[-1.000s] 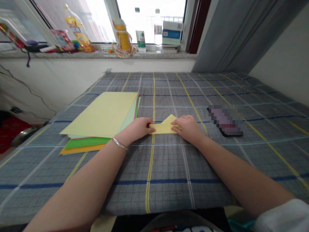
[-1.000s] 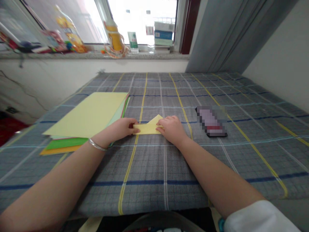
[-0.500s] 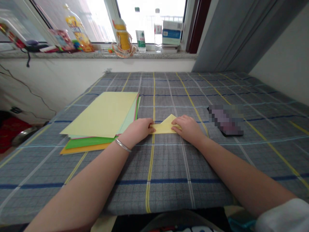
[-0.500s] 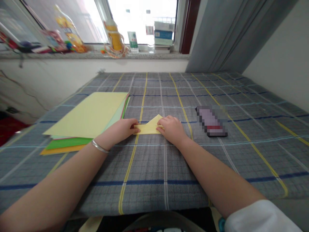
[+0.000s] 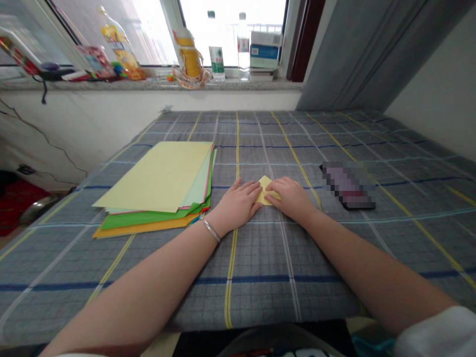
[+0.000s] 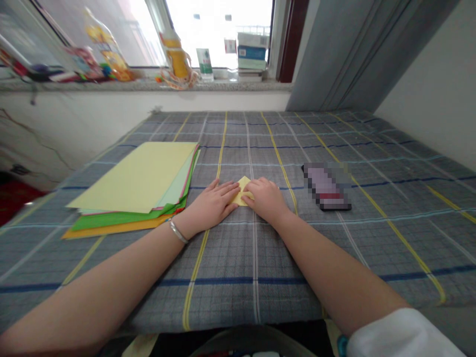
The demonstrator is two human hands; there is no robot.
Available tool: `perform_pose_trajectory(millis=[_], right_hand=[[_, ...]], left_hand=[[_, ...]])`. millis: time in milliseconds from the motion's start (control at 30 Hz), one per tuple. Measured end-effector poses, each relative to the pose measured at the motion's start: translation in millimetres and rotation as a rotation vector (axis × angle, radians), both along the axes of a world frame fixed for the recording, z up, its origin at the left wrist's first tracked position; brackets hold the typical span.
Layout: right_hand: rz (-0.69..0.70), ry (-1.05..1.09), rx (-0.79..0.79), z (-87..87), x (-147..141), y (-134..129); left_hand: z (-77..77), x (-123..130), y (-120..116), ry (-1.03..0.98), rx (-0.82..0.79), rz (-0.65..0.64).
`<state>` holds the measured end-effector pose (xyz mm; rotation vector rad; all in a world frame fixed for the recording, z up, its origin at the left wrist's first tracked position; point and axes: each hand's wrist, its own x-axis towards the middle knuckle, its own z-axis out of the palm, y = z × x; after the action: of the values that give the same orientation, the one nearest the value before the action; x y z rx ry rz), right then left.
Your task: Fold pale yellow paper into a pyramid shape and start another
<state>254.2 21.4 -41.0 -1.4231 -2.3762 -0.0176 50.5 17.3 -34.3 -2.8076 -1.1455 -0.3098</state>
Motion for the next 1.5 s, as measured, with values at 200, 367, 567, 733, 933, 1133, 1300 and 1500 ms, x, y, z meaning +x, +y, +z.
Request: perform_pose_trajectory(millis=[200, 367, 567, 733, 933, 1133, 1300, 1500], right_hand=[[-0.027, 0.006, -0.003, 2.5, -1.2, -1.8], [-0.099, -0.002, 0.02, 4.1, -2.2, -3.5], [-0.156, 0.053, -0.055, -0.2, 8.0, 2.5], [-0.191, 0.175, -0.23, 3.3, 28.1, 4.6], [-0.162, 0.227, -0.409, 14.3, 51.6, 1.2], [-0.172, 0.204, -0.433, 17.8, 60.9, 6.0], [-0.198, 0.222, -0.451, 17.7, 64.6, 8.1], [-0.152, 0.294, -0.633, 23.8, 79.4, 8.0]], left_hand=[[-1.6, 12.3, -1.2, 0.0, 0.032, 0.038], [-3.9, 27.5, 0.1, -0.022, 0.058, 0.093], [-17.3, 27.4, 10.8, -0.01, -0.058, 0.087], [-15.1, 26.8, 10.2, 0.003, -0.109, 0.102], [-11.9, 29.0, 6.8, 0.0, -0.093, 0.129], [-8.5, 28.4, 5.4, -0.012, -0.123, 0.118], [-9.4, 28.3, 5.4, -0.038, -0.126, 0.113], [-9.3, 29.2, 5.2, -0.017, -0.127, 0.122]])
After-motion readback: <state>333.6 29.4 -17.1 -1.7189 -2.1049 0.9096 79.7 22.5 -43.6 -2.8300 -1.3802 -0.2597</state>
